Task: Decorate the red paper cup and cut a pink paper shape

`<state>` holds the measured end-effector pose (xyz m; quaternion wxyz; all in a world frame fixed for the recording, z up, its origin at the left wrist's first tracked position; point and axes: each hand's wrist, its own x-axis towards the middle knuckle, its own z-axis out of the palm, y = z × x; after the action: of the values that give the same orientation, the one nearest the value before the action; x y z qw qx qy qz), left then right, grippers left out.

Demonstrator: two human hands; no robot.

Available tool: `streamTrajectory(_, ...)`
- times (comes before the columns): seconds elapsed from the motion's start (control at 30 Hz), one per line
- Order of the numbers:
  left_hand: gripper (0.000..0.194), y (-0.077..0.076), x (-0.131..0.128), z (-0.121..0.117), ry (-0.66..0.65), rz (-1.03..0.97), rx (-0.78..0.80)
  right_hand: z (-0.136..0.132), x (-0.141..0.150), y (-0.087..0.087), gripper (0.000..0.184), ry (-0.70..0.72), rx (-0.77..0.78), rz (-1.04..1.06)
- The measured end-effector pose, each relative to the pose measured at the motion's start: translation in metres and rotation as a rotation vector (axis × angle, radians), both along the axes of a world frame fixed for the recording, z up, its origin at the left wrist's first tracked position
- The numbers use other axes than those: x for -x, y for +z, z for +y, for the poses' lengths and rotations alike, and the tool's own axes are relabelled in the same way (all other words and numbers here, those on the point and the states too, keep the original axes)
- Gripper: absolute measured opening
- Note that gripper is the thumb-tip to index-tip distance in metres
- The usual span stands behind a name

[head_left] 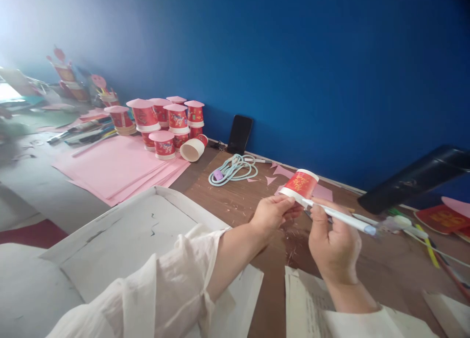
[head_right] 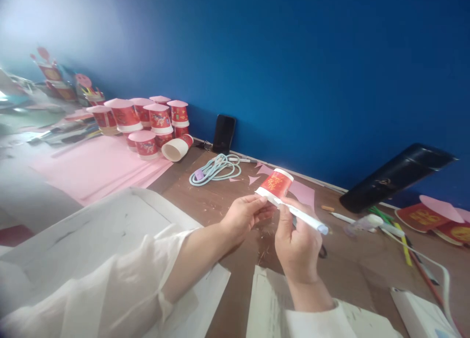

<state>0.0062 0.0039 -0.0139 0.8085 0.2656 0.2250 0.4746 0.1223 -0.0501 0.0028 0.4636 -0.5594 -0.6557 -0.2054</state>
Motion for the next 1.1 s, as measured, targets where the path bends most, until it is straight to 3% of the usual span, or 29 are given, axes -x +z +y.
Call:
streamTrajectory(0.47, 0.043, -0.0015, -0.0022, -0.0012, -0.014, -0.015, -0.003, -0.0012, 0.0024, 0.0009, 0.022, -0.041, -0.007, 0.027)
streamTrajectory(1.1, 0.031, 0.002, 0.0011, -0.003, -0.009, 0.005, -0.027, -0.0014, -0.0014, 0.0013, 0.019, -0.036, -0.005, 0.01)
